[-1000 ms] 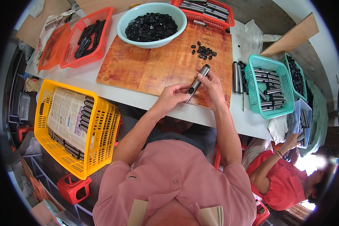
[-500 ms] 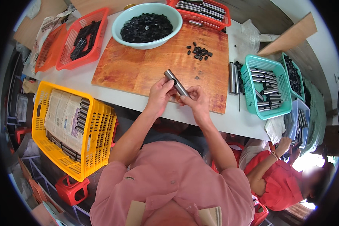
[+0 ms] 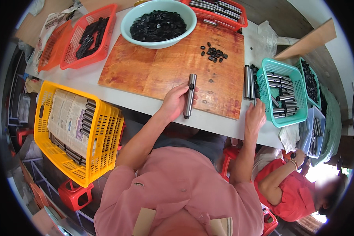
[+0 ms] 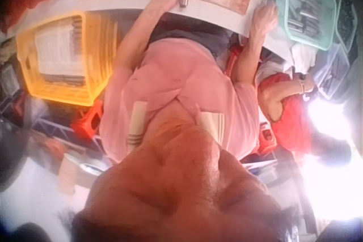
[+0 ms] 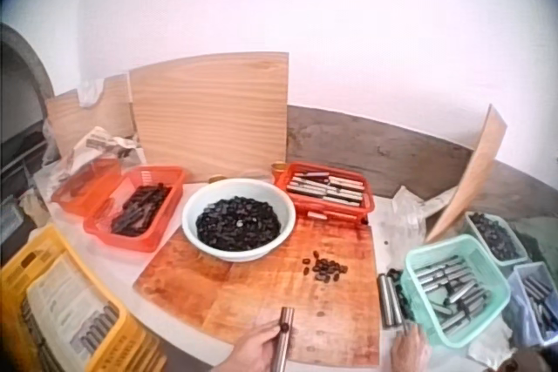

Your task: The person repeatedly picks up small black caps and metal marker bodies, inserts the caps into the bodies, and places the assembled markers into a yellow basket. The process is repeated continuously with items from a bowl and a green basket.

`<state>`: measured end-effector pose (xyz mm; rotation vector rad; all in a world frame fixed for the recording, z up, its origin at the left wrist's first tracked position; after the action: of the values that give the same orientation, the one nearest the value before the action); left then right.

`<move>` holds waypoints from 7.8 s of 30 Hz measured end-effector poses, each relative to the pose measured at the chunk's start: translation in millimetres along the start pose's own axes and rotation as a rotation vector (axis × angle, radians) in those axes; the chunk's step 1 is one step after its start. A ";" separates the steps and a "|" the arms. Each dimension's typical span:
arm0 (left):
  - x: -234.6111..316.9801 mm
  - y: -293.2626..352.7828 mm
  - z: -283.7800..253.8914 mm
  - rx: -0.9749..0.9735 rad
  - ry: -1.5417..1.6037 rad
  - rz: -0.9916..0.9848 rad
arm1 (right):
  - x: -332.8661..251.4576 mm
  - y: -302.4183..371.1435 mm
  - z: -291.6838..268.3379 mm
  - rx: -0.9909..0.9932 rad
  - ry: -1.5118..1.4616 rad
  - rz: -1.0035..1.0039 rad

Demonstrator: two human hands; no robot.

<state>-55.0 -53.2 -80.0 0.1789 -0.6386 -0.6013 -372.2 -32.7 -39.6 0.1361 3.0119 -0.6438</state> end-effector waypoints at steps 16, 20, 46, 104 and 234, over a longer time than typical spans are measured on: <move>1.6 1.2 2.6 0.035 0.020 0.006 | 23.4 -2.9 19.2 -0.194 0.055 0.091; 0.0 0.1 -0.1 0.033 0.001 -0.003 | 23.4 -1.2 12.4 -0.217 0.045 0.151; -1.3 -2.6 -0.9 0.044 -0.007 0.003 | -94.6 6.0 3.8 -0.032 -1.890 0.374; -0.1 -0.4 -3.0 0.013 0.005 0.045 | -158.7 -29.6 -30.6 -0.103 -1.286 -0.165; 13.2 -13.5 10.6 0.288 -0.908 0.687 | -135.5 -102.1 85.5 0.169 -0.462 -0.431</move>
<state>-59.3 -71.5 -69.4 -0.0671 -1.5831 0.1223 -244.2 -170.6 -65.9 -0.5868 2.5421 -0.8239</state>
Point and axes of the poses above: each hand's wrist, its own y-axis away from the middle knuckle, its own z-axis out of the palm, x = y × z, the point moved 3 cm from there along -y, towards the middle knuckle, and after that the axes turned 11 degrees about -z, right-handed, at the moved point
